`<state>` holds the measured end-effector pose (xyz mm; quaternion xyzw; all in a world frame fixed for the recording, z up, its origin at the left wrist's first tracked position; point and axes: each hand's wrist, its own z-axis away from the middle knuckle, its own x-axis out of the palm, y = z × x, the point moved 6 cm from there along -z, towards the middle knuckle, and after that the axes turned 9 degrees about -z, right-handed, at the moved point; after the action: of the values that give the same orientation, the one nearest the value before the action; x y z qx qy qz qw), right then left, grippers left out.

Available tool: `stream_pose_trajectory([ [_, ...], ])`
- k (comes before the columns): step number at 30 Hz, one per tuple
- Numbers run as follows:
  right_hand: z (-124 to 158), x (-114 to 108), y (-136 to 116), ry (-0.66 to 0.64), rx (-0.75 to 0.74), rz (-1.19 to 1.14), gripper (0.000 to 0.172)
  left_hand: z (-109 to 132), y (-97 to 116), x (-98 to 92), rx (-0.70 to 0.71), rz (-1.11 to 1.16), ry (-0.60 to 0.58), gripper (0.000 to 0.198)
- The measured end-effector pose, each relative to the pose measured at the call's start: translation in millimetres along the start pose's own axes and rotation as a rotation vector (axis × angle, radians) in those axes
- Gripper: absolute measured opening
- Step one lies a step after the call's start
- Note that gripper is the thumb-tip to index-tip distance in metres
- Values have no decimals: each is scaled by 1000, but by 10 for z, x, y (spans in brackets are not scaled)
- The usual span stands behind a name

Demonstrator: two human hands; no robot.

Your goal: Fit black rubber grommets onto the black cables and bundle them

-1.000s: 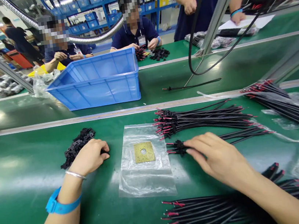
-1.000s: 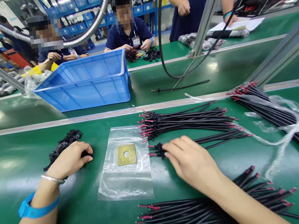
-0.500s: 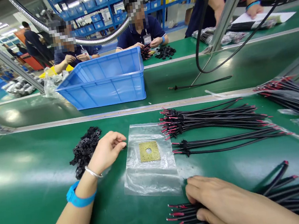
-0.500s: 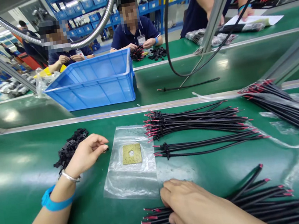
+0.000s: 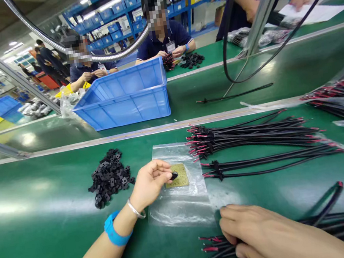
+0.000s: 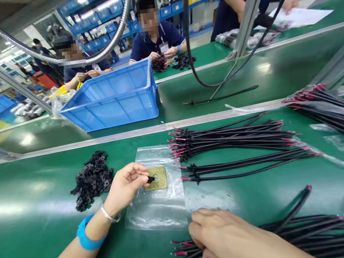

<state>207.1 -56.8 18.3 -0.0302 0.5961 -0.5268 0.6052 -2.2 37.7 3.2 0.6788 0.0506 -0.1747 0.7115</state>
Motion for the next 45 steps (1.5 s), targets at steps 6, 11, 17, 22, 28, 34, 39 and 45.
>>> stream_pose_trajectory([
  [6, 42, -67, 27, 20, 8, -24, 9, 159, 232, 346, 591, -768, 35, 22],
  [11, 59, -297, 35, 287, -84, -99, 7, 225, 249, 530, 628, -1096, -116, 25],
  [17, 119, -513, 39, 791, -261, -6, 10, 165, 265, 393, 362, -557, -35, 20],
  [22, 67, -457, 71, 898, -279, 132, 12, 208, 166, 364, -61, 204, 9, 26],
  [28, 76, -427, 59, 932, -270, 259, 17, 289, 193, 407, -102, 405, -34, 33],
  [34, 137, -444, -57, 951, -291, 333, 18, 329, 174, 404, -80, 423, -34, 34],
  [39, 152, -422, -124, 955, -332, 310, 15, 436, 257, 415, 79, 156, 26, 28],
  [45, 189, -414, -155, 971, -374, 293, 11, 438, 274, 460, 38, 514, -8, 43],
])
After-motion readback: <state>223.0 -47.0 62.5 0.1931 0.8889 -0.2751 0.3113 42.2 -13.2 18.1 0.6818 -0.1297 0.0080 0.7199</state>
